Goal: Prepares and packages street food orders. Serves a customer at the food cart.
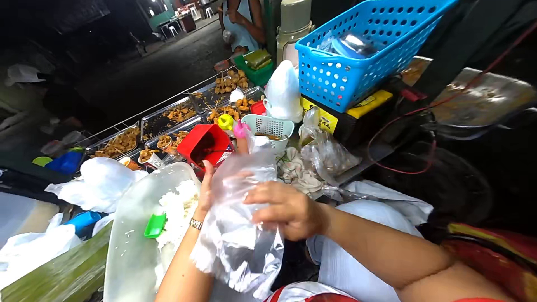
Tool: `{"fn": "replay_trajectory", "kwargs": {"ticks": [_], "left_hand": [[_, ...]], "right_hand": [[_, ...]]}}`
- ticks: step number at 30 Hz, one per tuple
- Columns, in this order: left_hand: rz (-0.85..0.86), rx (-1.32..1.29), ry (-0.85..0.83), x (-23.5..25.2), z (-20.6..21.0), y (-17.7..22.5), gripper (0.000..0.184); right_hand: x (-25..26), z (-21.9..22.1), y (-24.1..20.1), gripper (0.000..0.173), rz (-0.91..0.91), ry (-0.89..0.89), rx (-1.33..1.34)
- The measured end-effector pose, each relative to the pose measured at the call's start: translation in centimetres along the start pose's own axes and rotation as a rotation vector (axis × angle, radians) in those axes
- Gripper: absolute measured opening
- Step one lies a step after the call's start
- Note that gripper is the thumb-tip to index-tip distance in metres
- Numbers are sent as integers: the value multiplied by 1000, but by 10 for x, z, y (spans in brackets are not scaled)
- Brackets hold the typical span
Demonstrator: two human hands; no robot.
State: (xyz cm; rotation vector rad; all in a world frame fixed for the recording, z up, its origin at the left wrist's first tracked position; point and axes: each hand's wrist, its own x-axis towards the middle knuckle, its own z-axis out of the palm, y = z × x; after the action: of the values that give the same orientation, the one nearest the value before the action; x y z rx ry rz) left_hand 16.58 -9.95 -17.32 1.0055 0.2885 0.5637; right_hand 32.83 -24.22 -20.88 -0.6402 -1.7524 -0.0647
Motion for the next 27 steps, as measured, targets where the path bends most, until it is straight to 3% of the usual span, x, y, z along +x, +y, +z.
{"fn": "replay_trajectory", "kwargs": {"ticks": [2, 3, 4, 5, 7, 9, 11, 12, 14, 16, 18, 21, 27], "left_hand": [[-62, 54, -126, 4, -9, 5, 91], [-70, 110, -176, 4, -14, 7, 94], [-65, 187, -199, 3, -16, 9, 89], [-55, 265, -166, 0, -14, 11, 70], [-52, 432, 3, -3, 1, 15, 18], [-77, 517, 162, -1, 14, 16, 17], [-75, 538, 210, 1, 16, 14, 17], [-63, 548, 221, 2, 16, 14, 16], [-11, 613, 257, 3, 15, 12, 12], [36, 690, 278, 4, 15, 10, 10], [47, 718, 272, 5, 14, 7, 10], [40, 737, 250, 6, 14, 7, 11], [27, 760, 262, 6, 13, 5, 9]], "right_hand": [[-6, 9, 1, 28, -33, -118, -65], [-8, 12, 3, 28, -30, -165, -97], [-10, 14, 5, 27, -14, -203, -126], [-11, 15, 6, 28, 9, -234, -154], [-13, 15, 9, 27, 73, -300, -169], [-9, 6, 6, 33, 173, -475, -88], [4, -14, 1, 55, 320, -702, 99], [7, -24, 3, 55, 351, -681, 166], [11, -45, 11, 35, 441, -379, 188], [14, -54, 27, 17, 649, 12, -35], [10, -55, 48, 14, 875, 210, -276], [2, -48, 64, 17, 1051, 178, -324], [-2, -30, 77, 25, 1015, 189, -391]]}}
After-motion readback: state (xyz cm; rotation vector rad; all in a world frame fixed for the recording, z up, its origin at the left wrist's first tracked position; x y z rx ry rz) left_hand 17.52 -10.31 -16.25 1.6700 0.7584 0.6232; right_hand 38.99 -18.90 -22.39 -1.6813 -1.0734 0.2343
